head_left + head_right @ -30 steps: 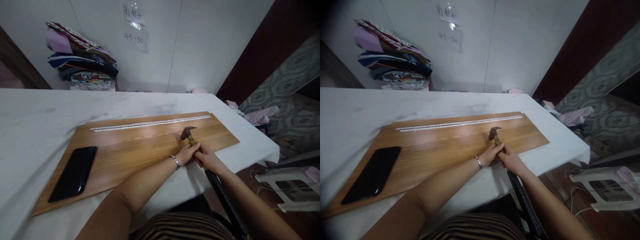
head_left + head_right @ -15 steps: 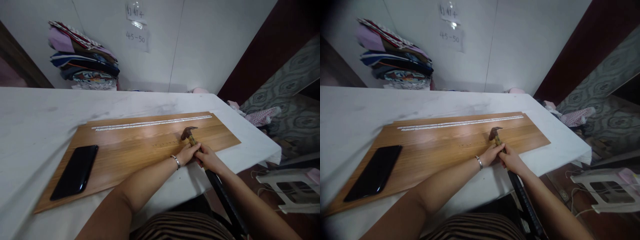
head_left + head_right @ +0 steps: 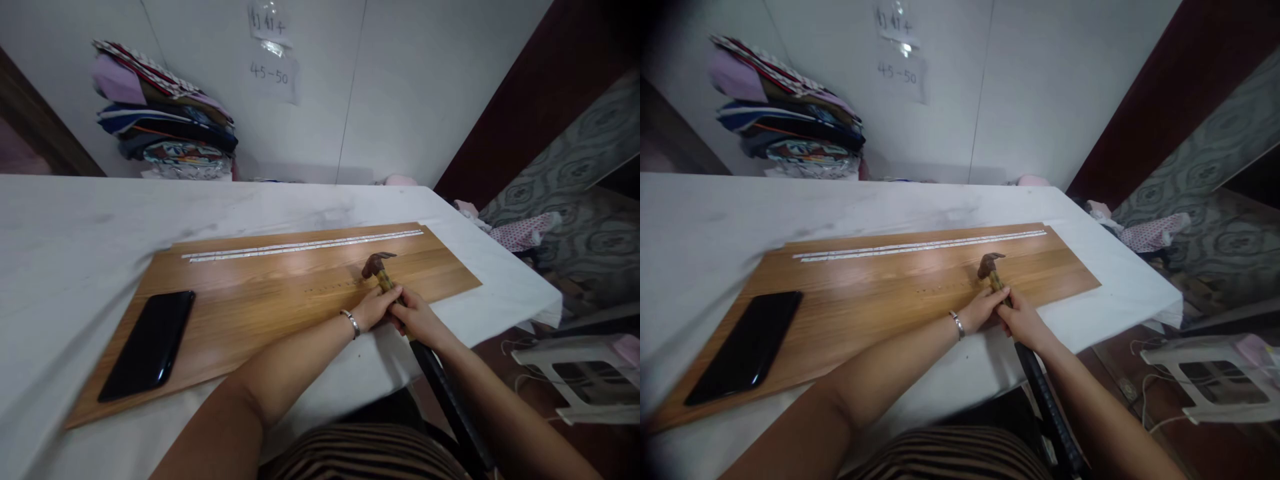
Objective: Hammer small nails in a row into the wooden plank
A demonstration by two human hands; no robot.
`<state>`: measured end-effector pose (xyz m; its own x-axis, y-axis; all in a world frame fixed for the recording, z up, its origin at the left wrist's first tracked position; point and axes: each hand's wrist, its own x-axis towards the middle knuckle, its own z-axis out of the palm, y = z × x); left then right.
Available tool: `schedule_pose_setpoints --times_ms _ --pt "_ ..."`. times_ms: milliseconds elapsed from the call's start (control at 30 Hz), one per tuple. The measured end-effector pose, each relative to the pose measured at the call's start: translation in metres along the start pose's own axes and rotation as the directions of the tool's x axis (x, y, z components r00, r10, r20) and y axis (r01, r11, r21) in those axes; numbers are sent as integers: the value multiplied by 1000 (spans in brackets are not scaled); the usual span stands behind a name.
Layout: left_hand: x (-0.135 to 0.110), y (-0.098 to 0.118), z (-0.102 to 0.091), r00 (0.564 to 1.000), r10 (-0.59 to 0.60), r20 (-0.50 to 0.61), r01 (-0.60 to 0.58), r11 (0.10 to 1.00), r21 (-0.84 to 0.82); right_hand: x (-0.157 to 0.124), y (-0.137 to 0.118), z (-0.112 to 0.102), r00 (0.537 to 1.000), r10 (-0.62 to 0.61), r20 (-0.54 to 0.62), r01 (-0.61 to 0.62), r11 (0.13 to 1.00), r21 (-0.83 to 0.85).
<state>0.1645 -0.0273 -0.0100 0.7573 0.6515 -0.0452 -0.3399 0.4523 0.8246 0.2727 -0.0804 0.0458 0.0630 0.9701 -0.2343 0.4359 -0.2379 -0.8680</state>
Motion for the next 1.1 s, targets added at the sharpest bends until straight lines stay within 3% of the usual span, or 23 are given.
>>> schedule_pose_setpoints --times_ms 633,867,1100 --pt "-2 8 4 998 -30 -50 30 1000 8 -2 -5 2 1000 -8 3 8 998 57" --pt "-6 18 17 967 -115 -226 101 992 -73 0 0 4 999 -45 7 44 991 124" --pt "-2 21 35 889 -91 -449 94 995 -16 5 -1 4 999 -39 -3 38 973 229"
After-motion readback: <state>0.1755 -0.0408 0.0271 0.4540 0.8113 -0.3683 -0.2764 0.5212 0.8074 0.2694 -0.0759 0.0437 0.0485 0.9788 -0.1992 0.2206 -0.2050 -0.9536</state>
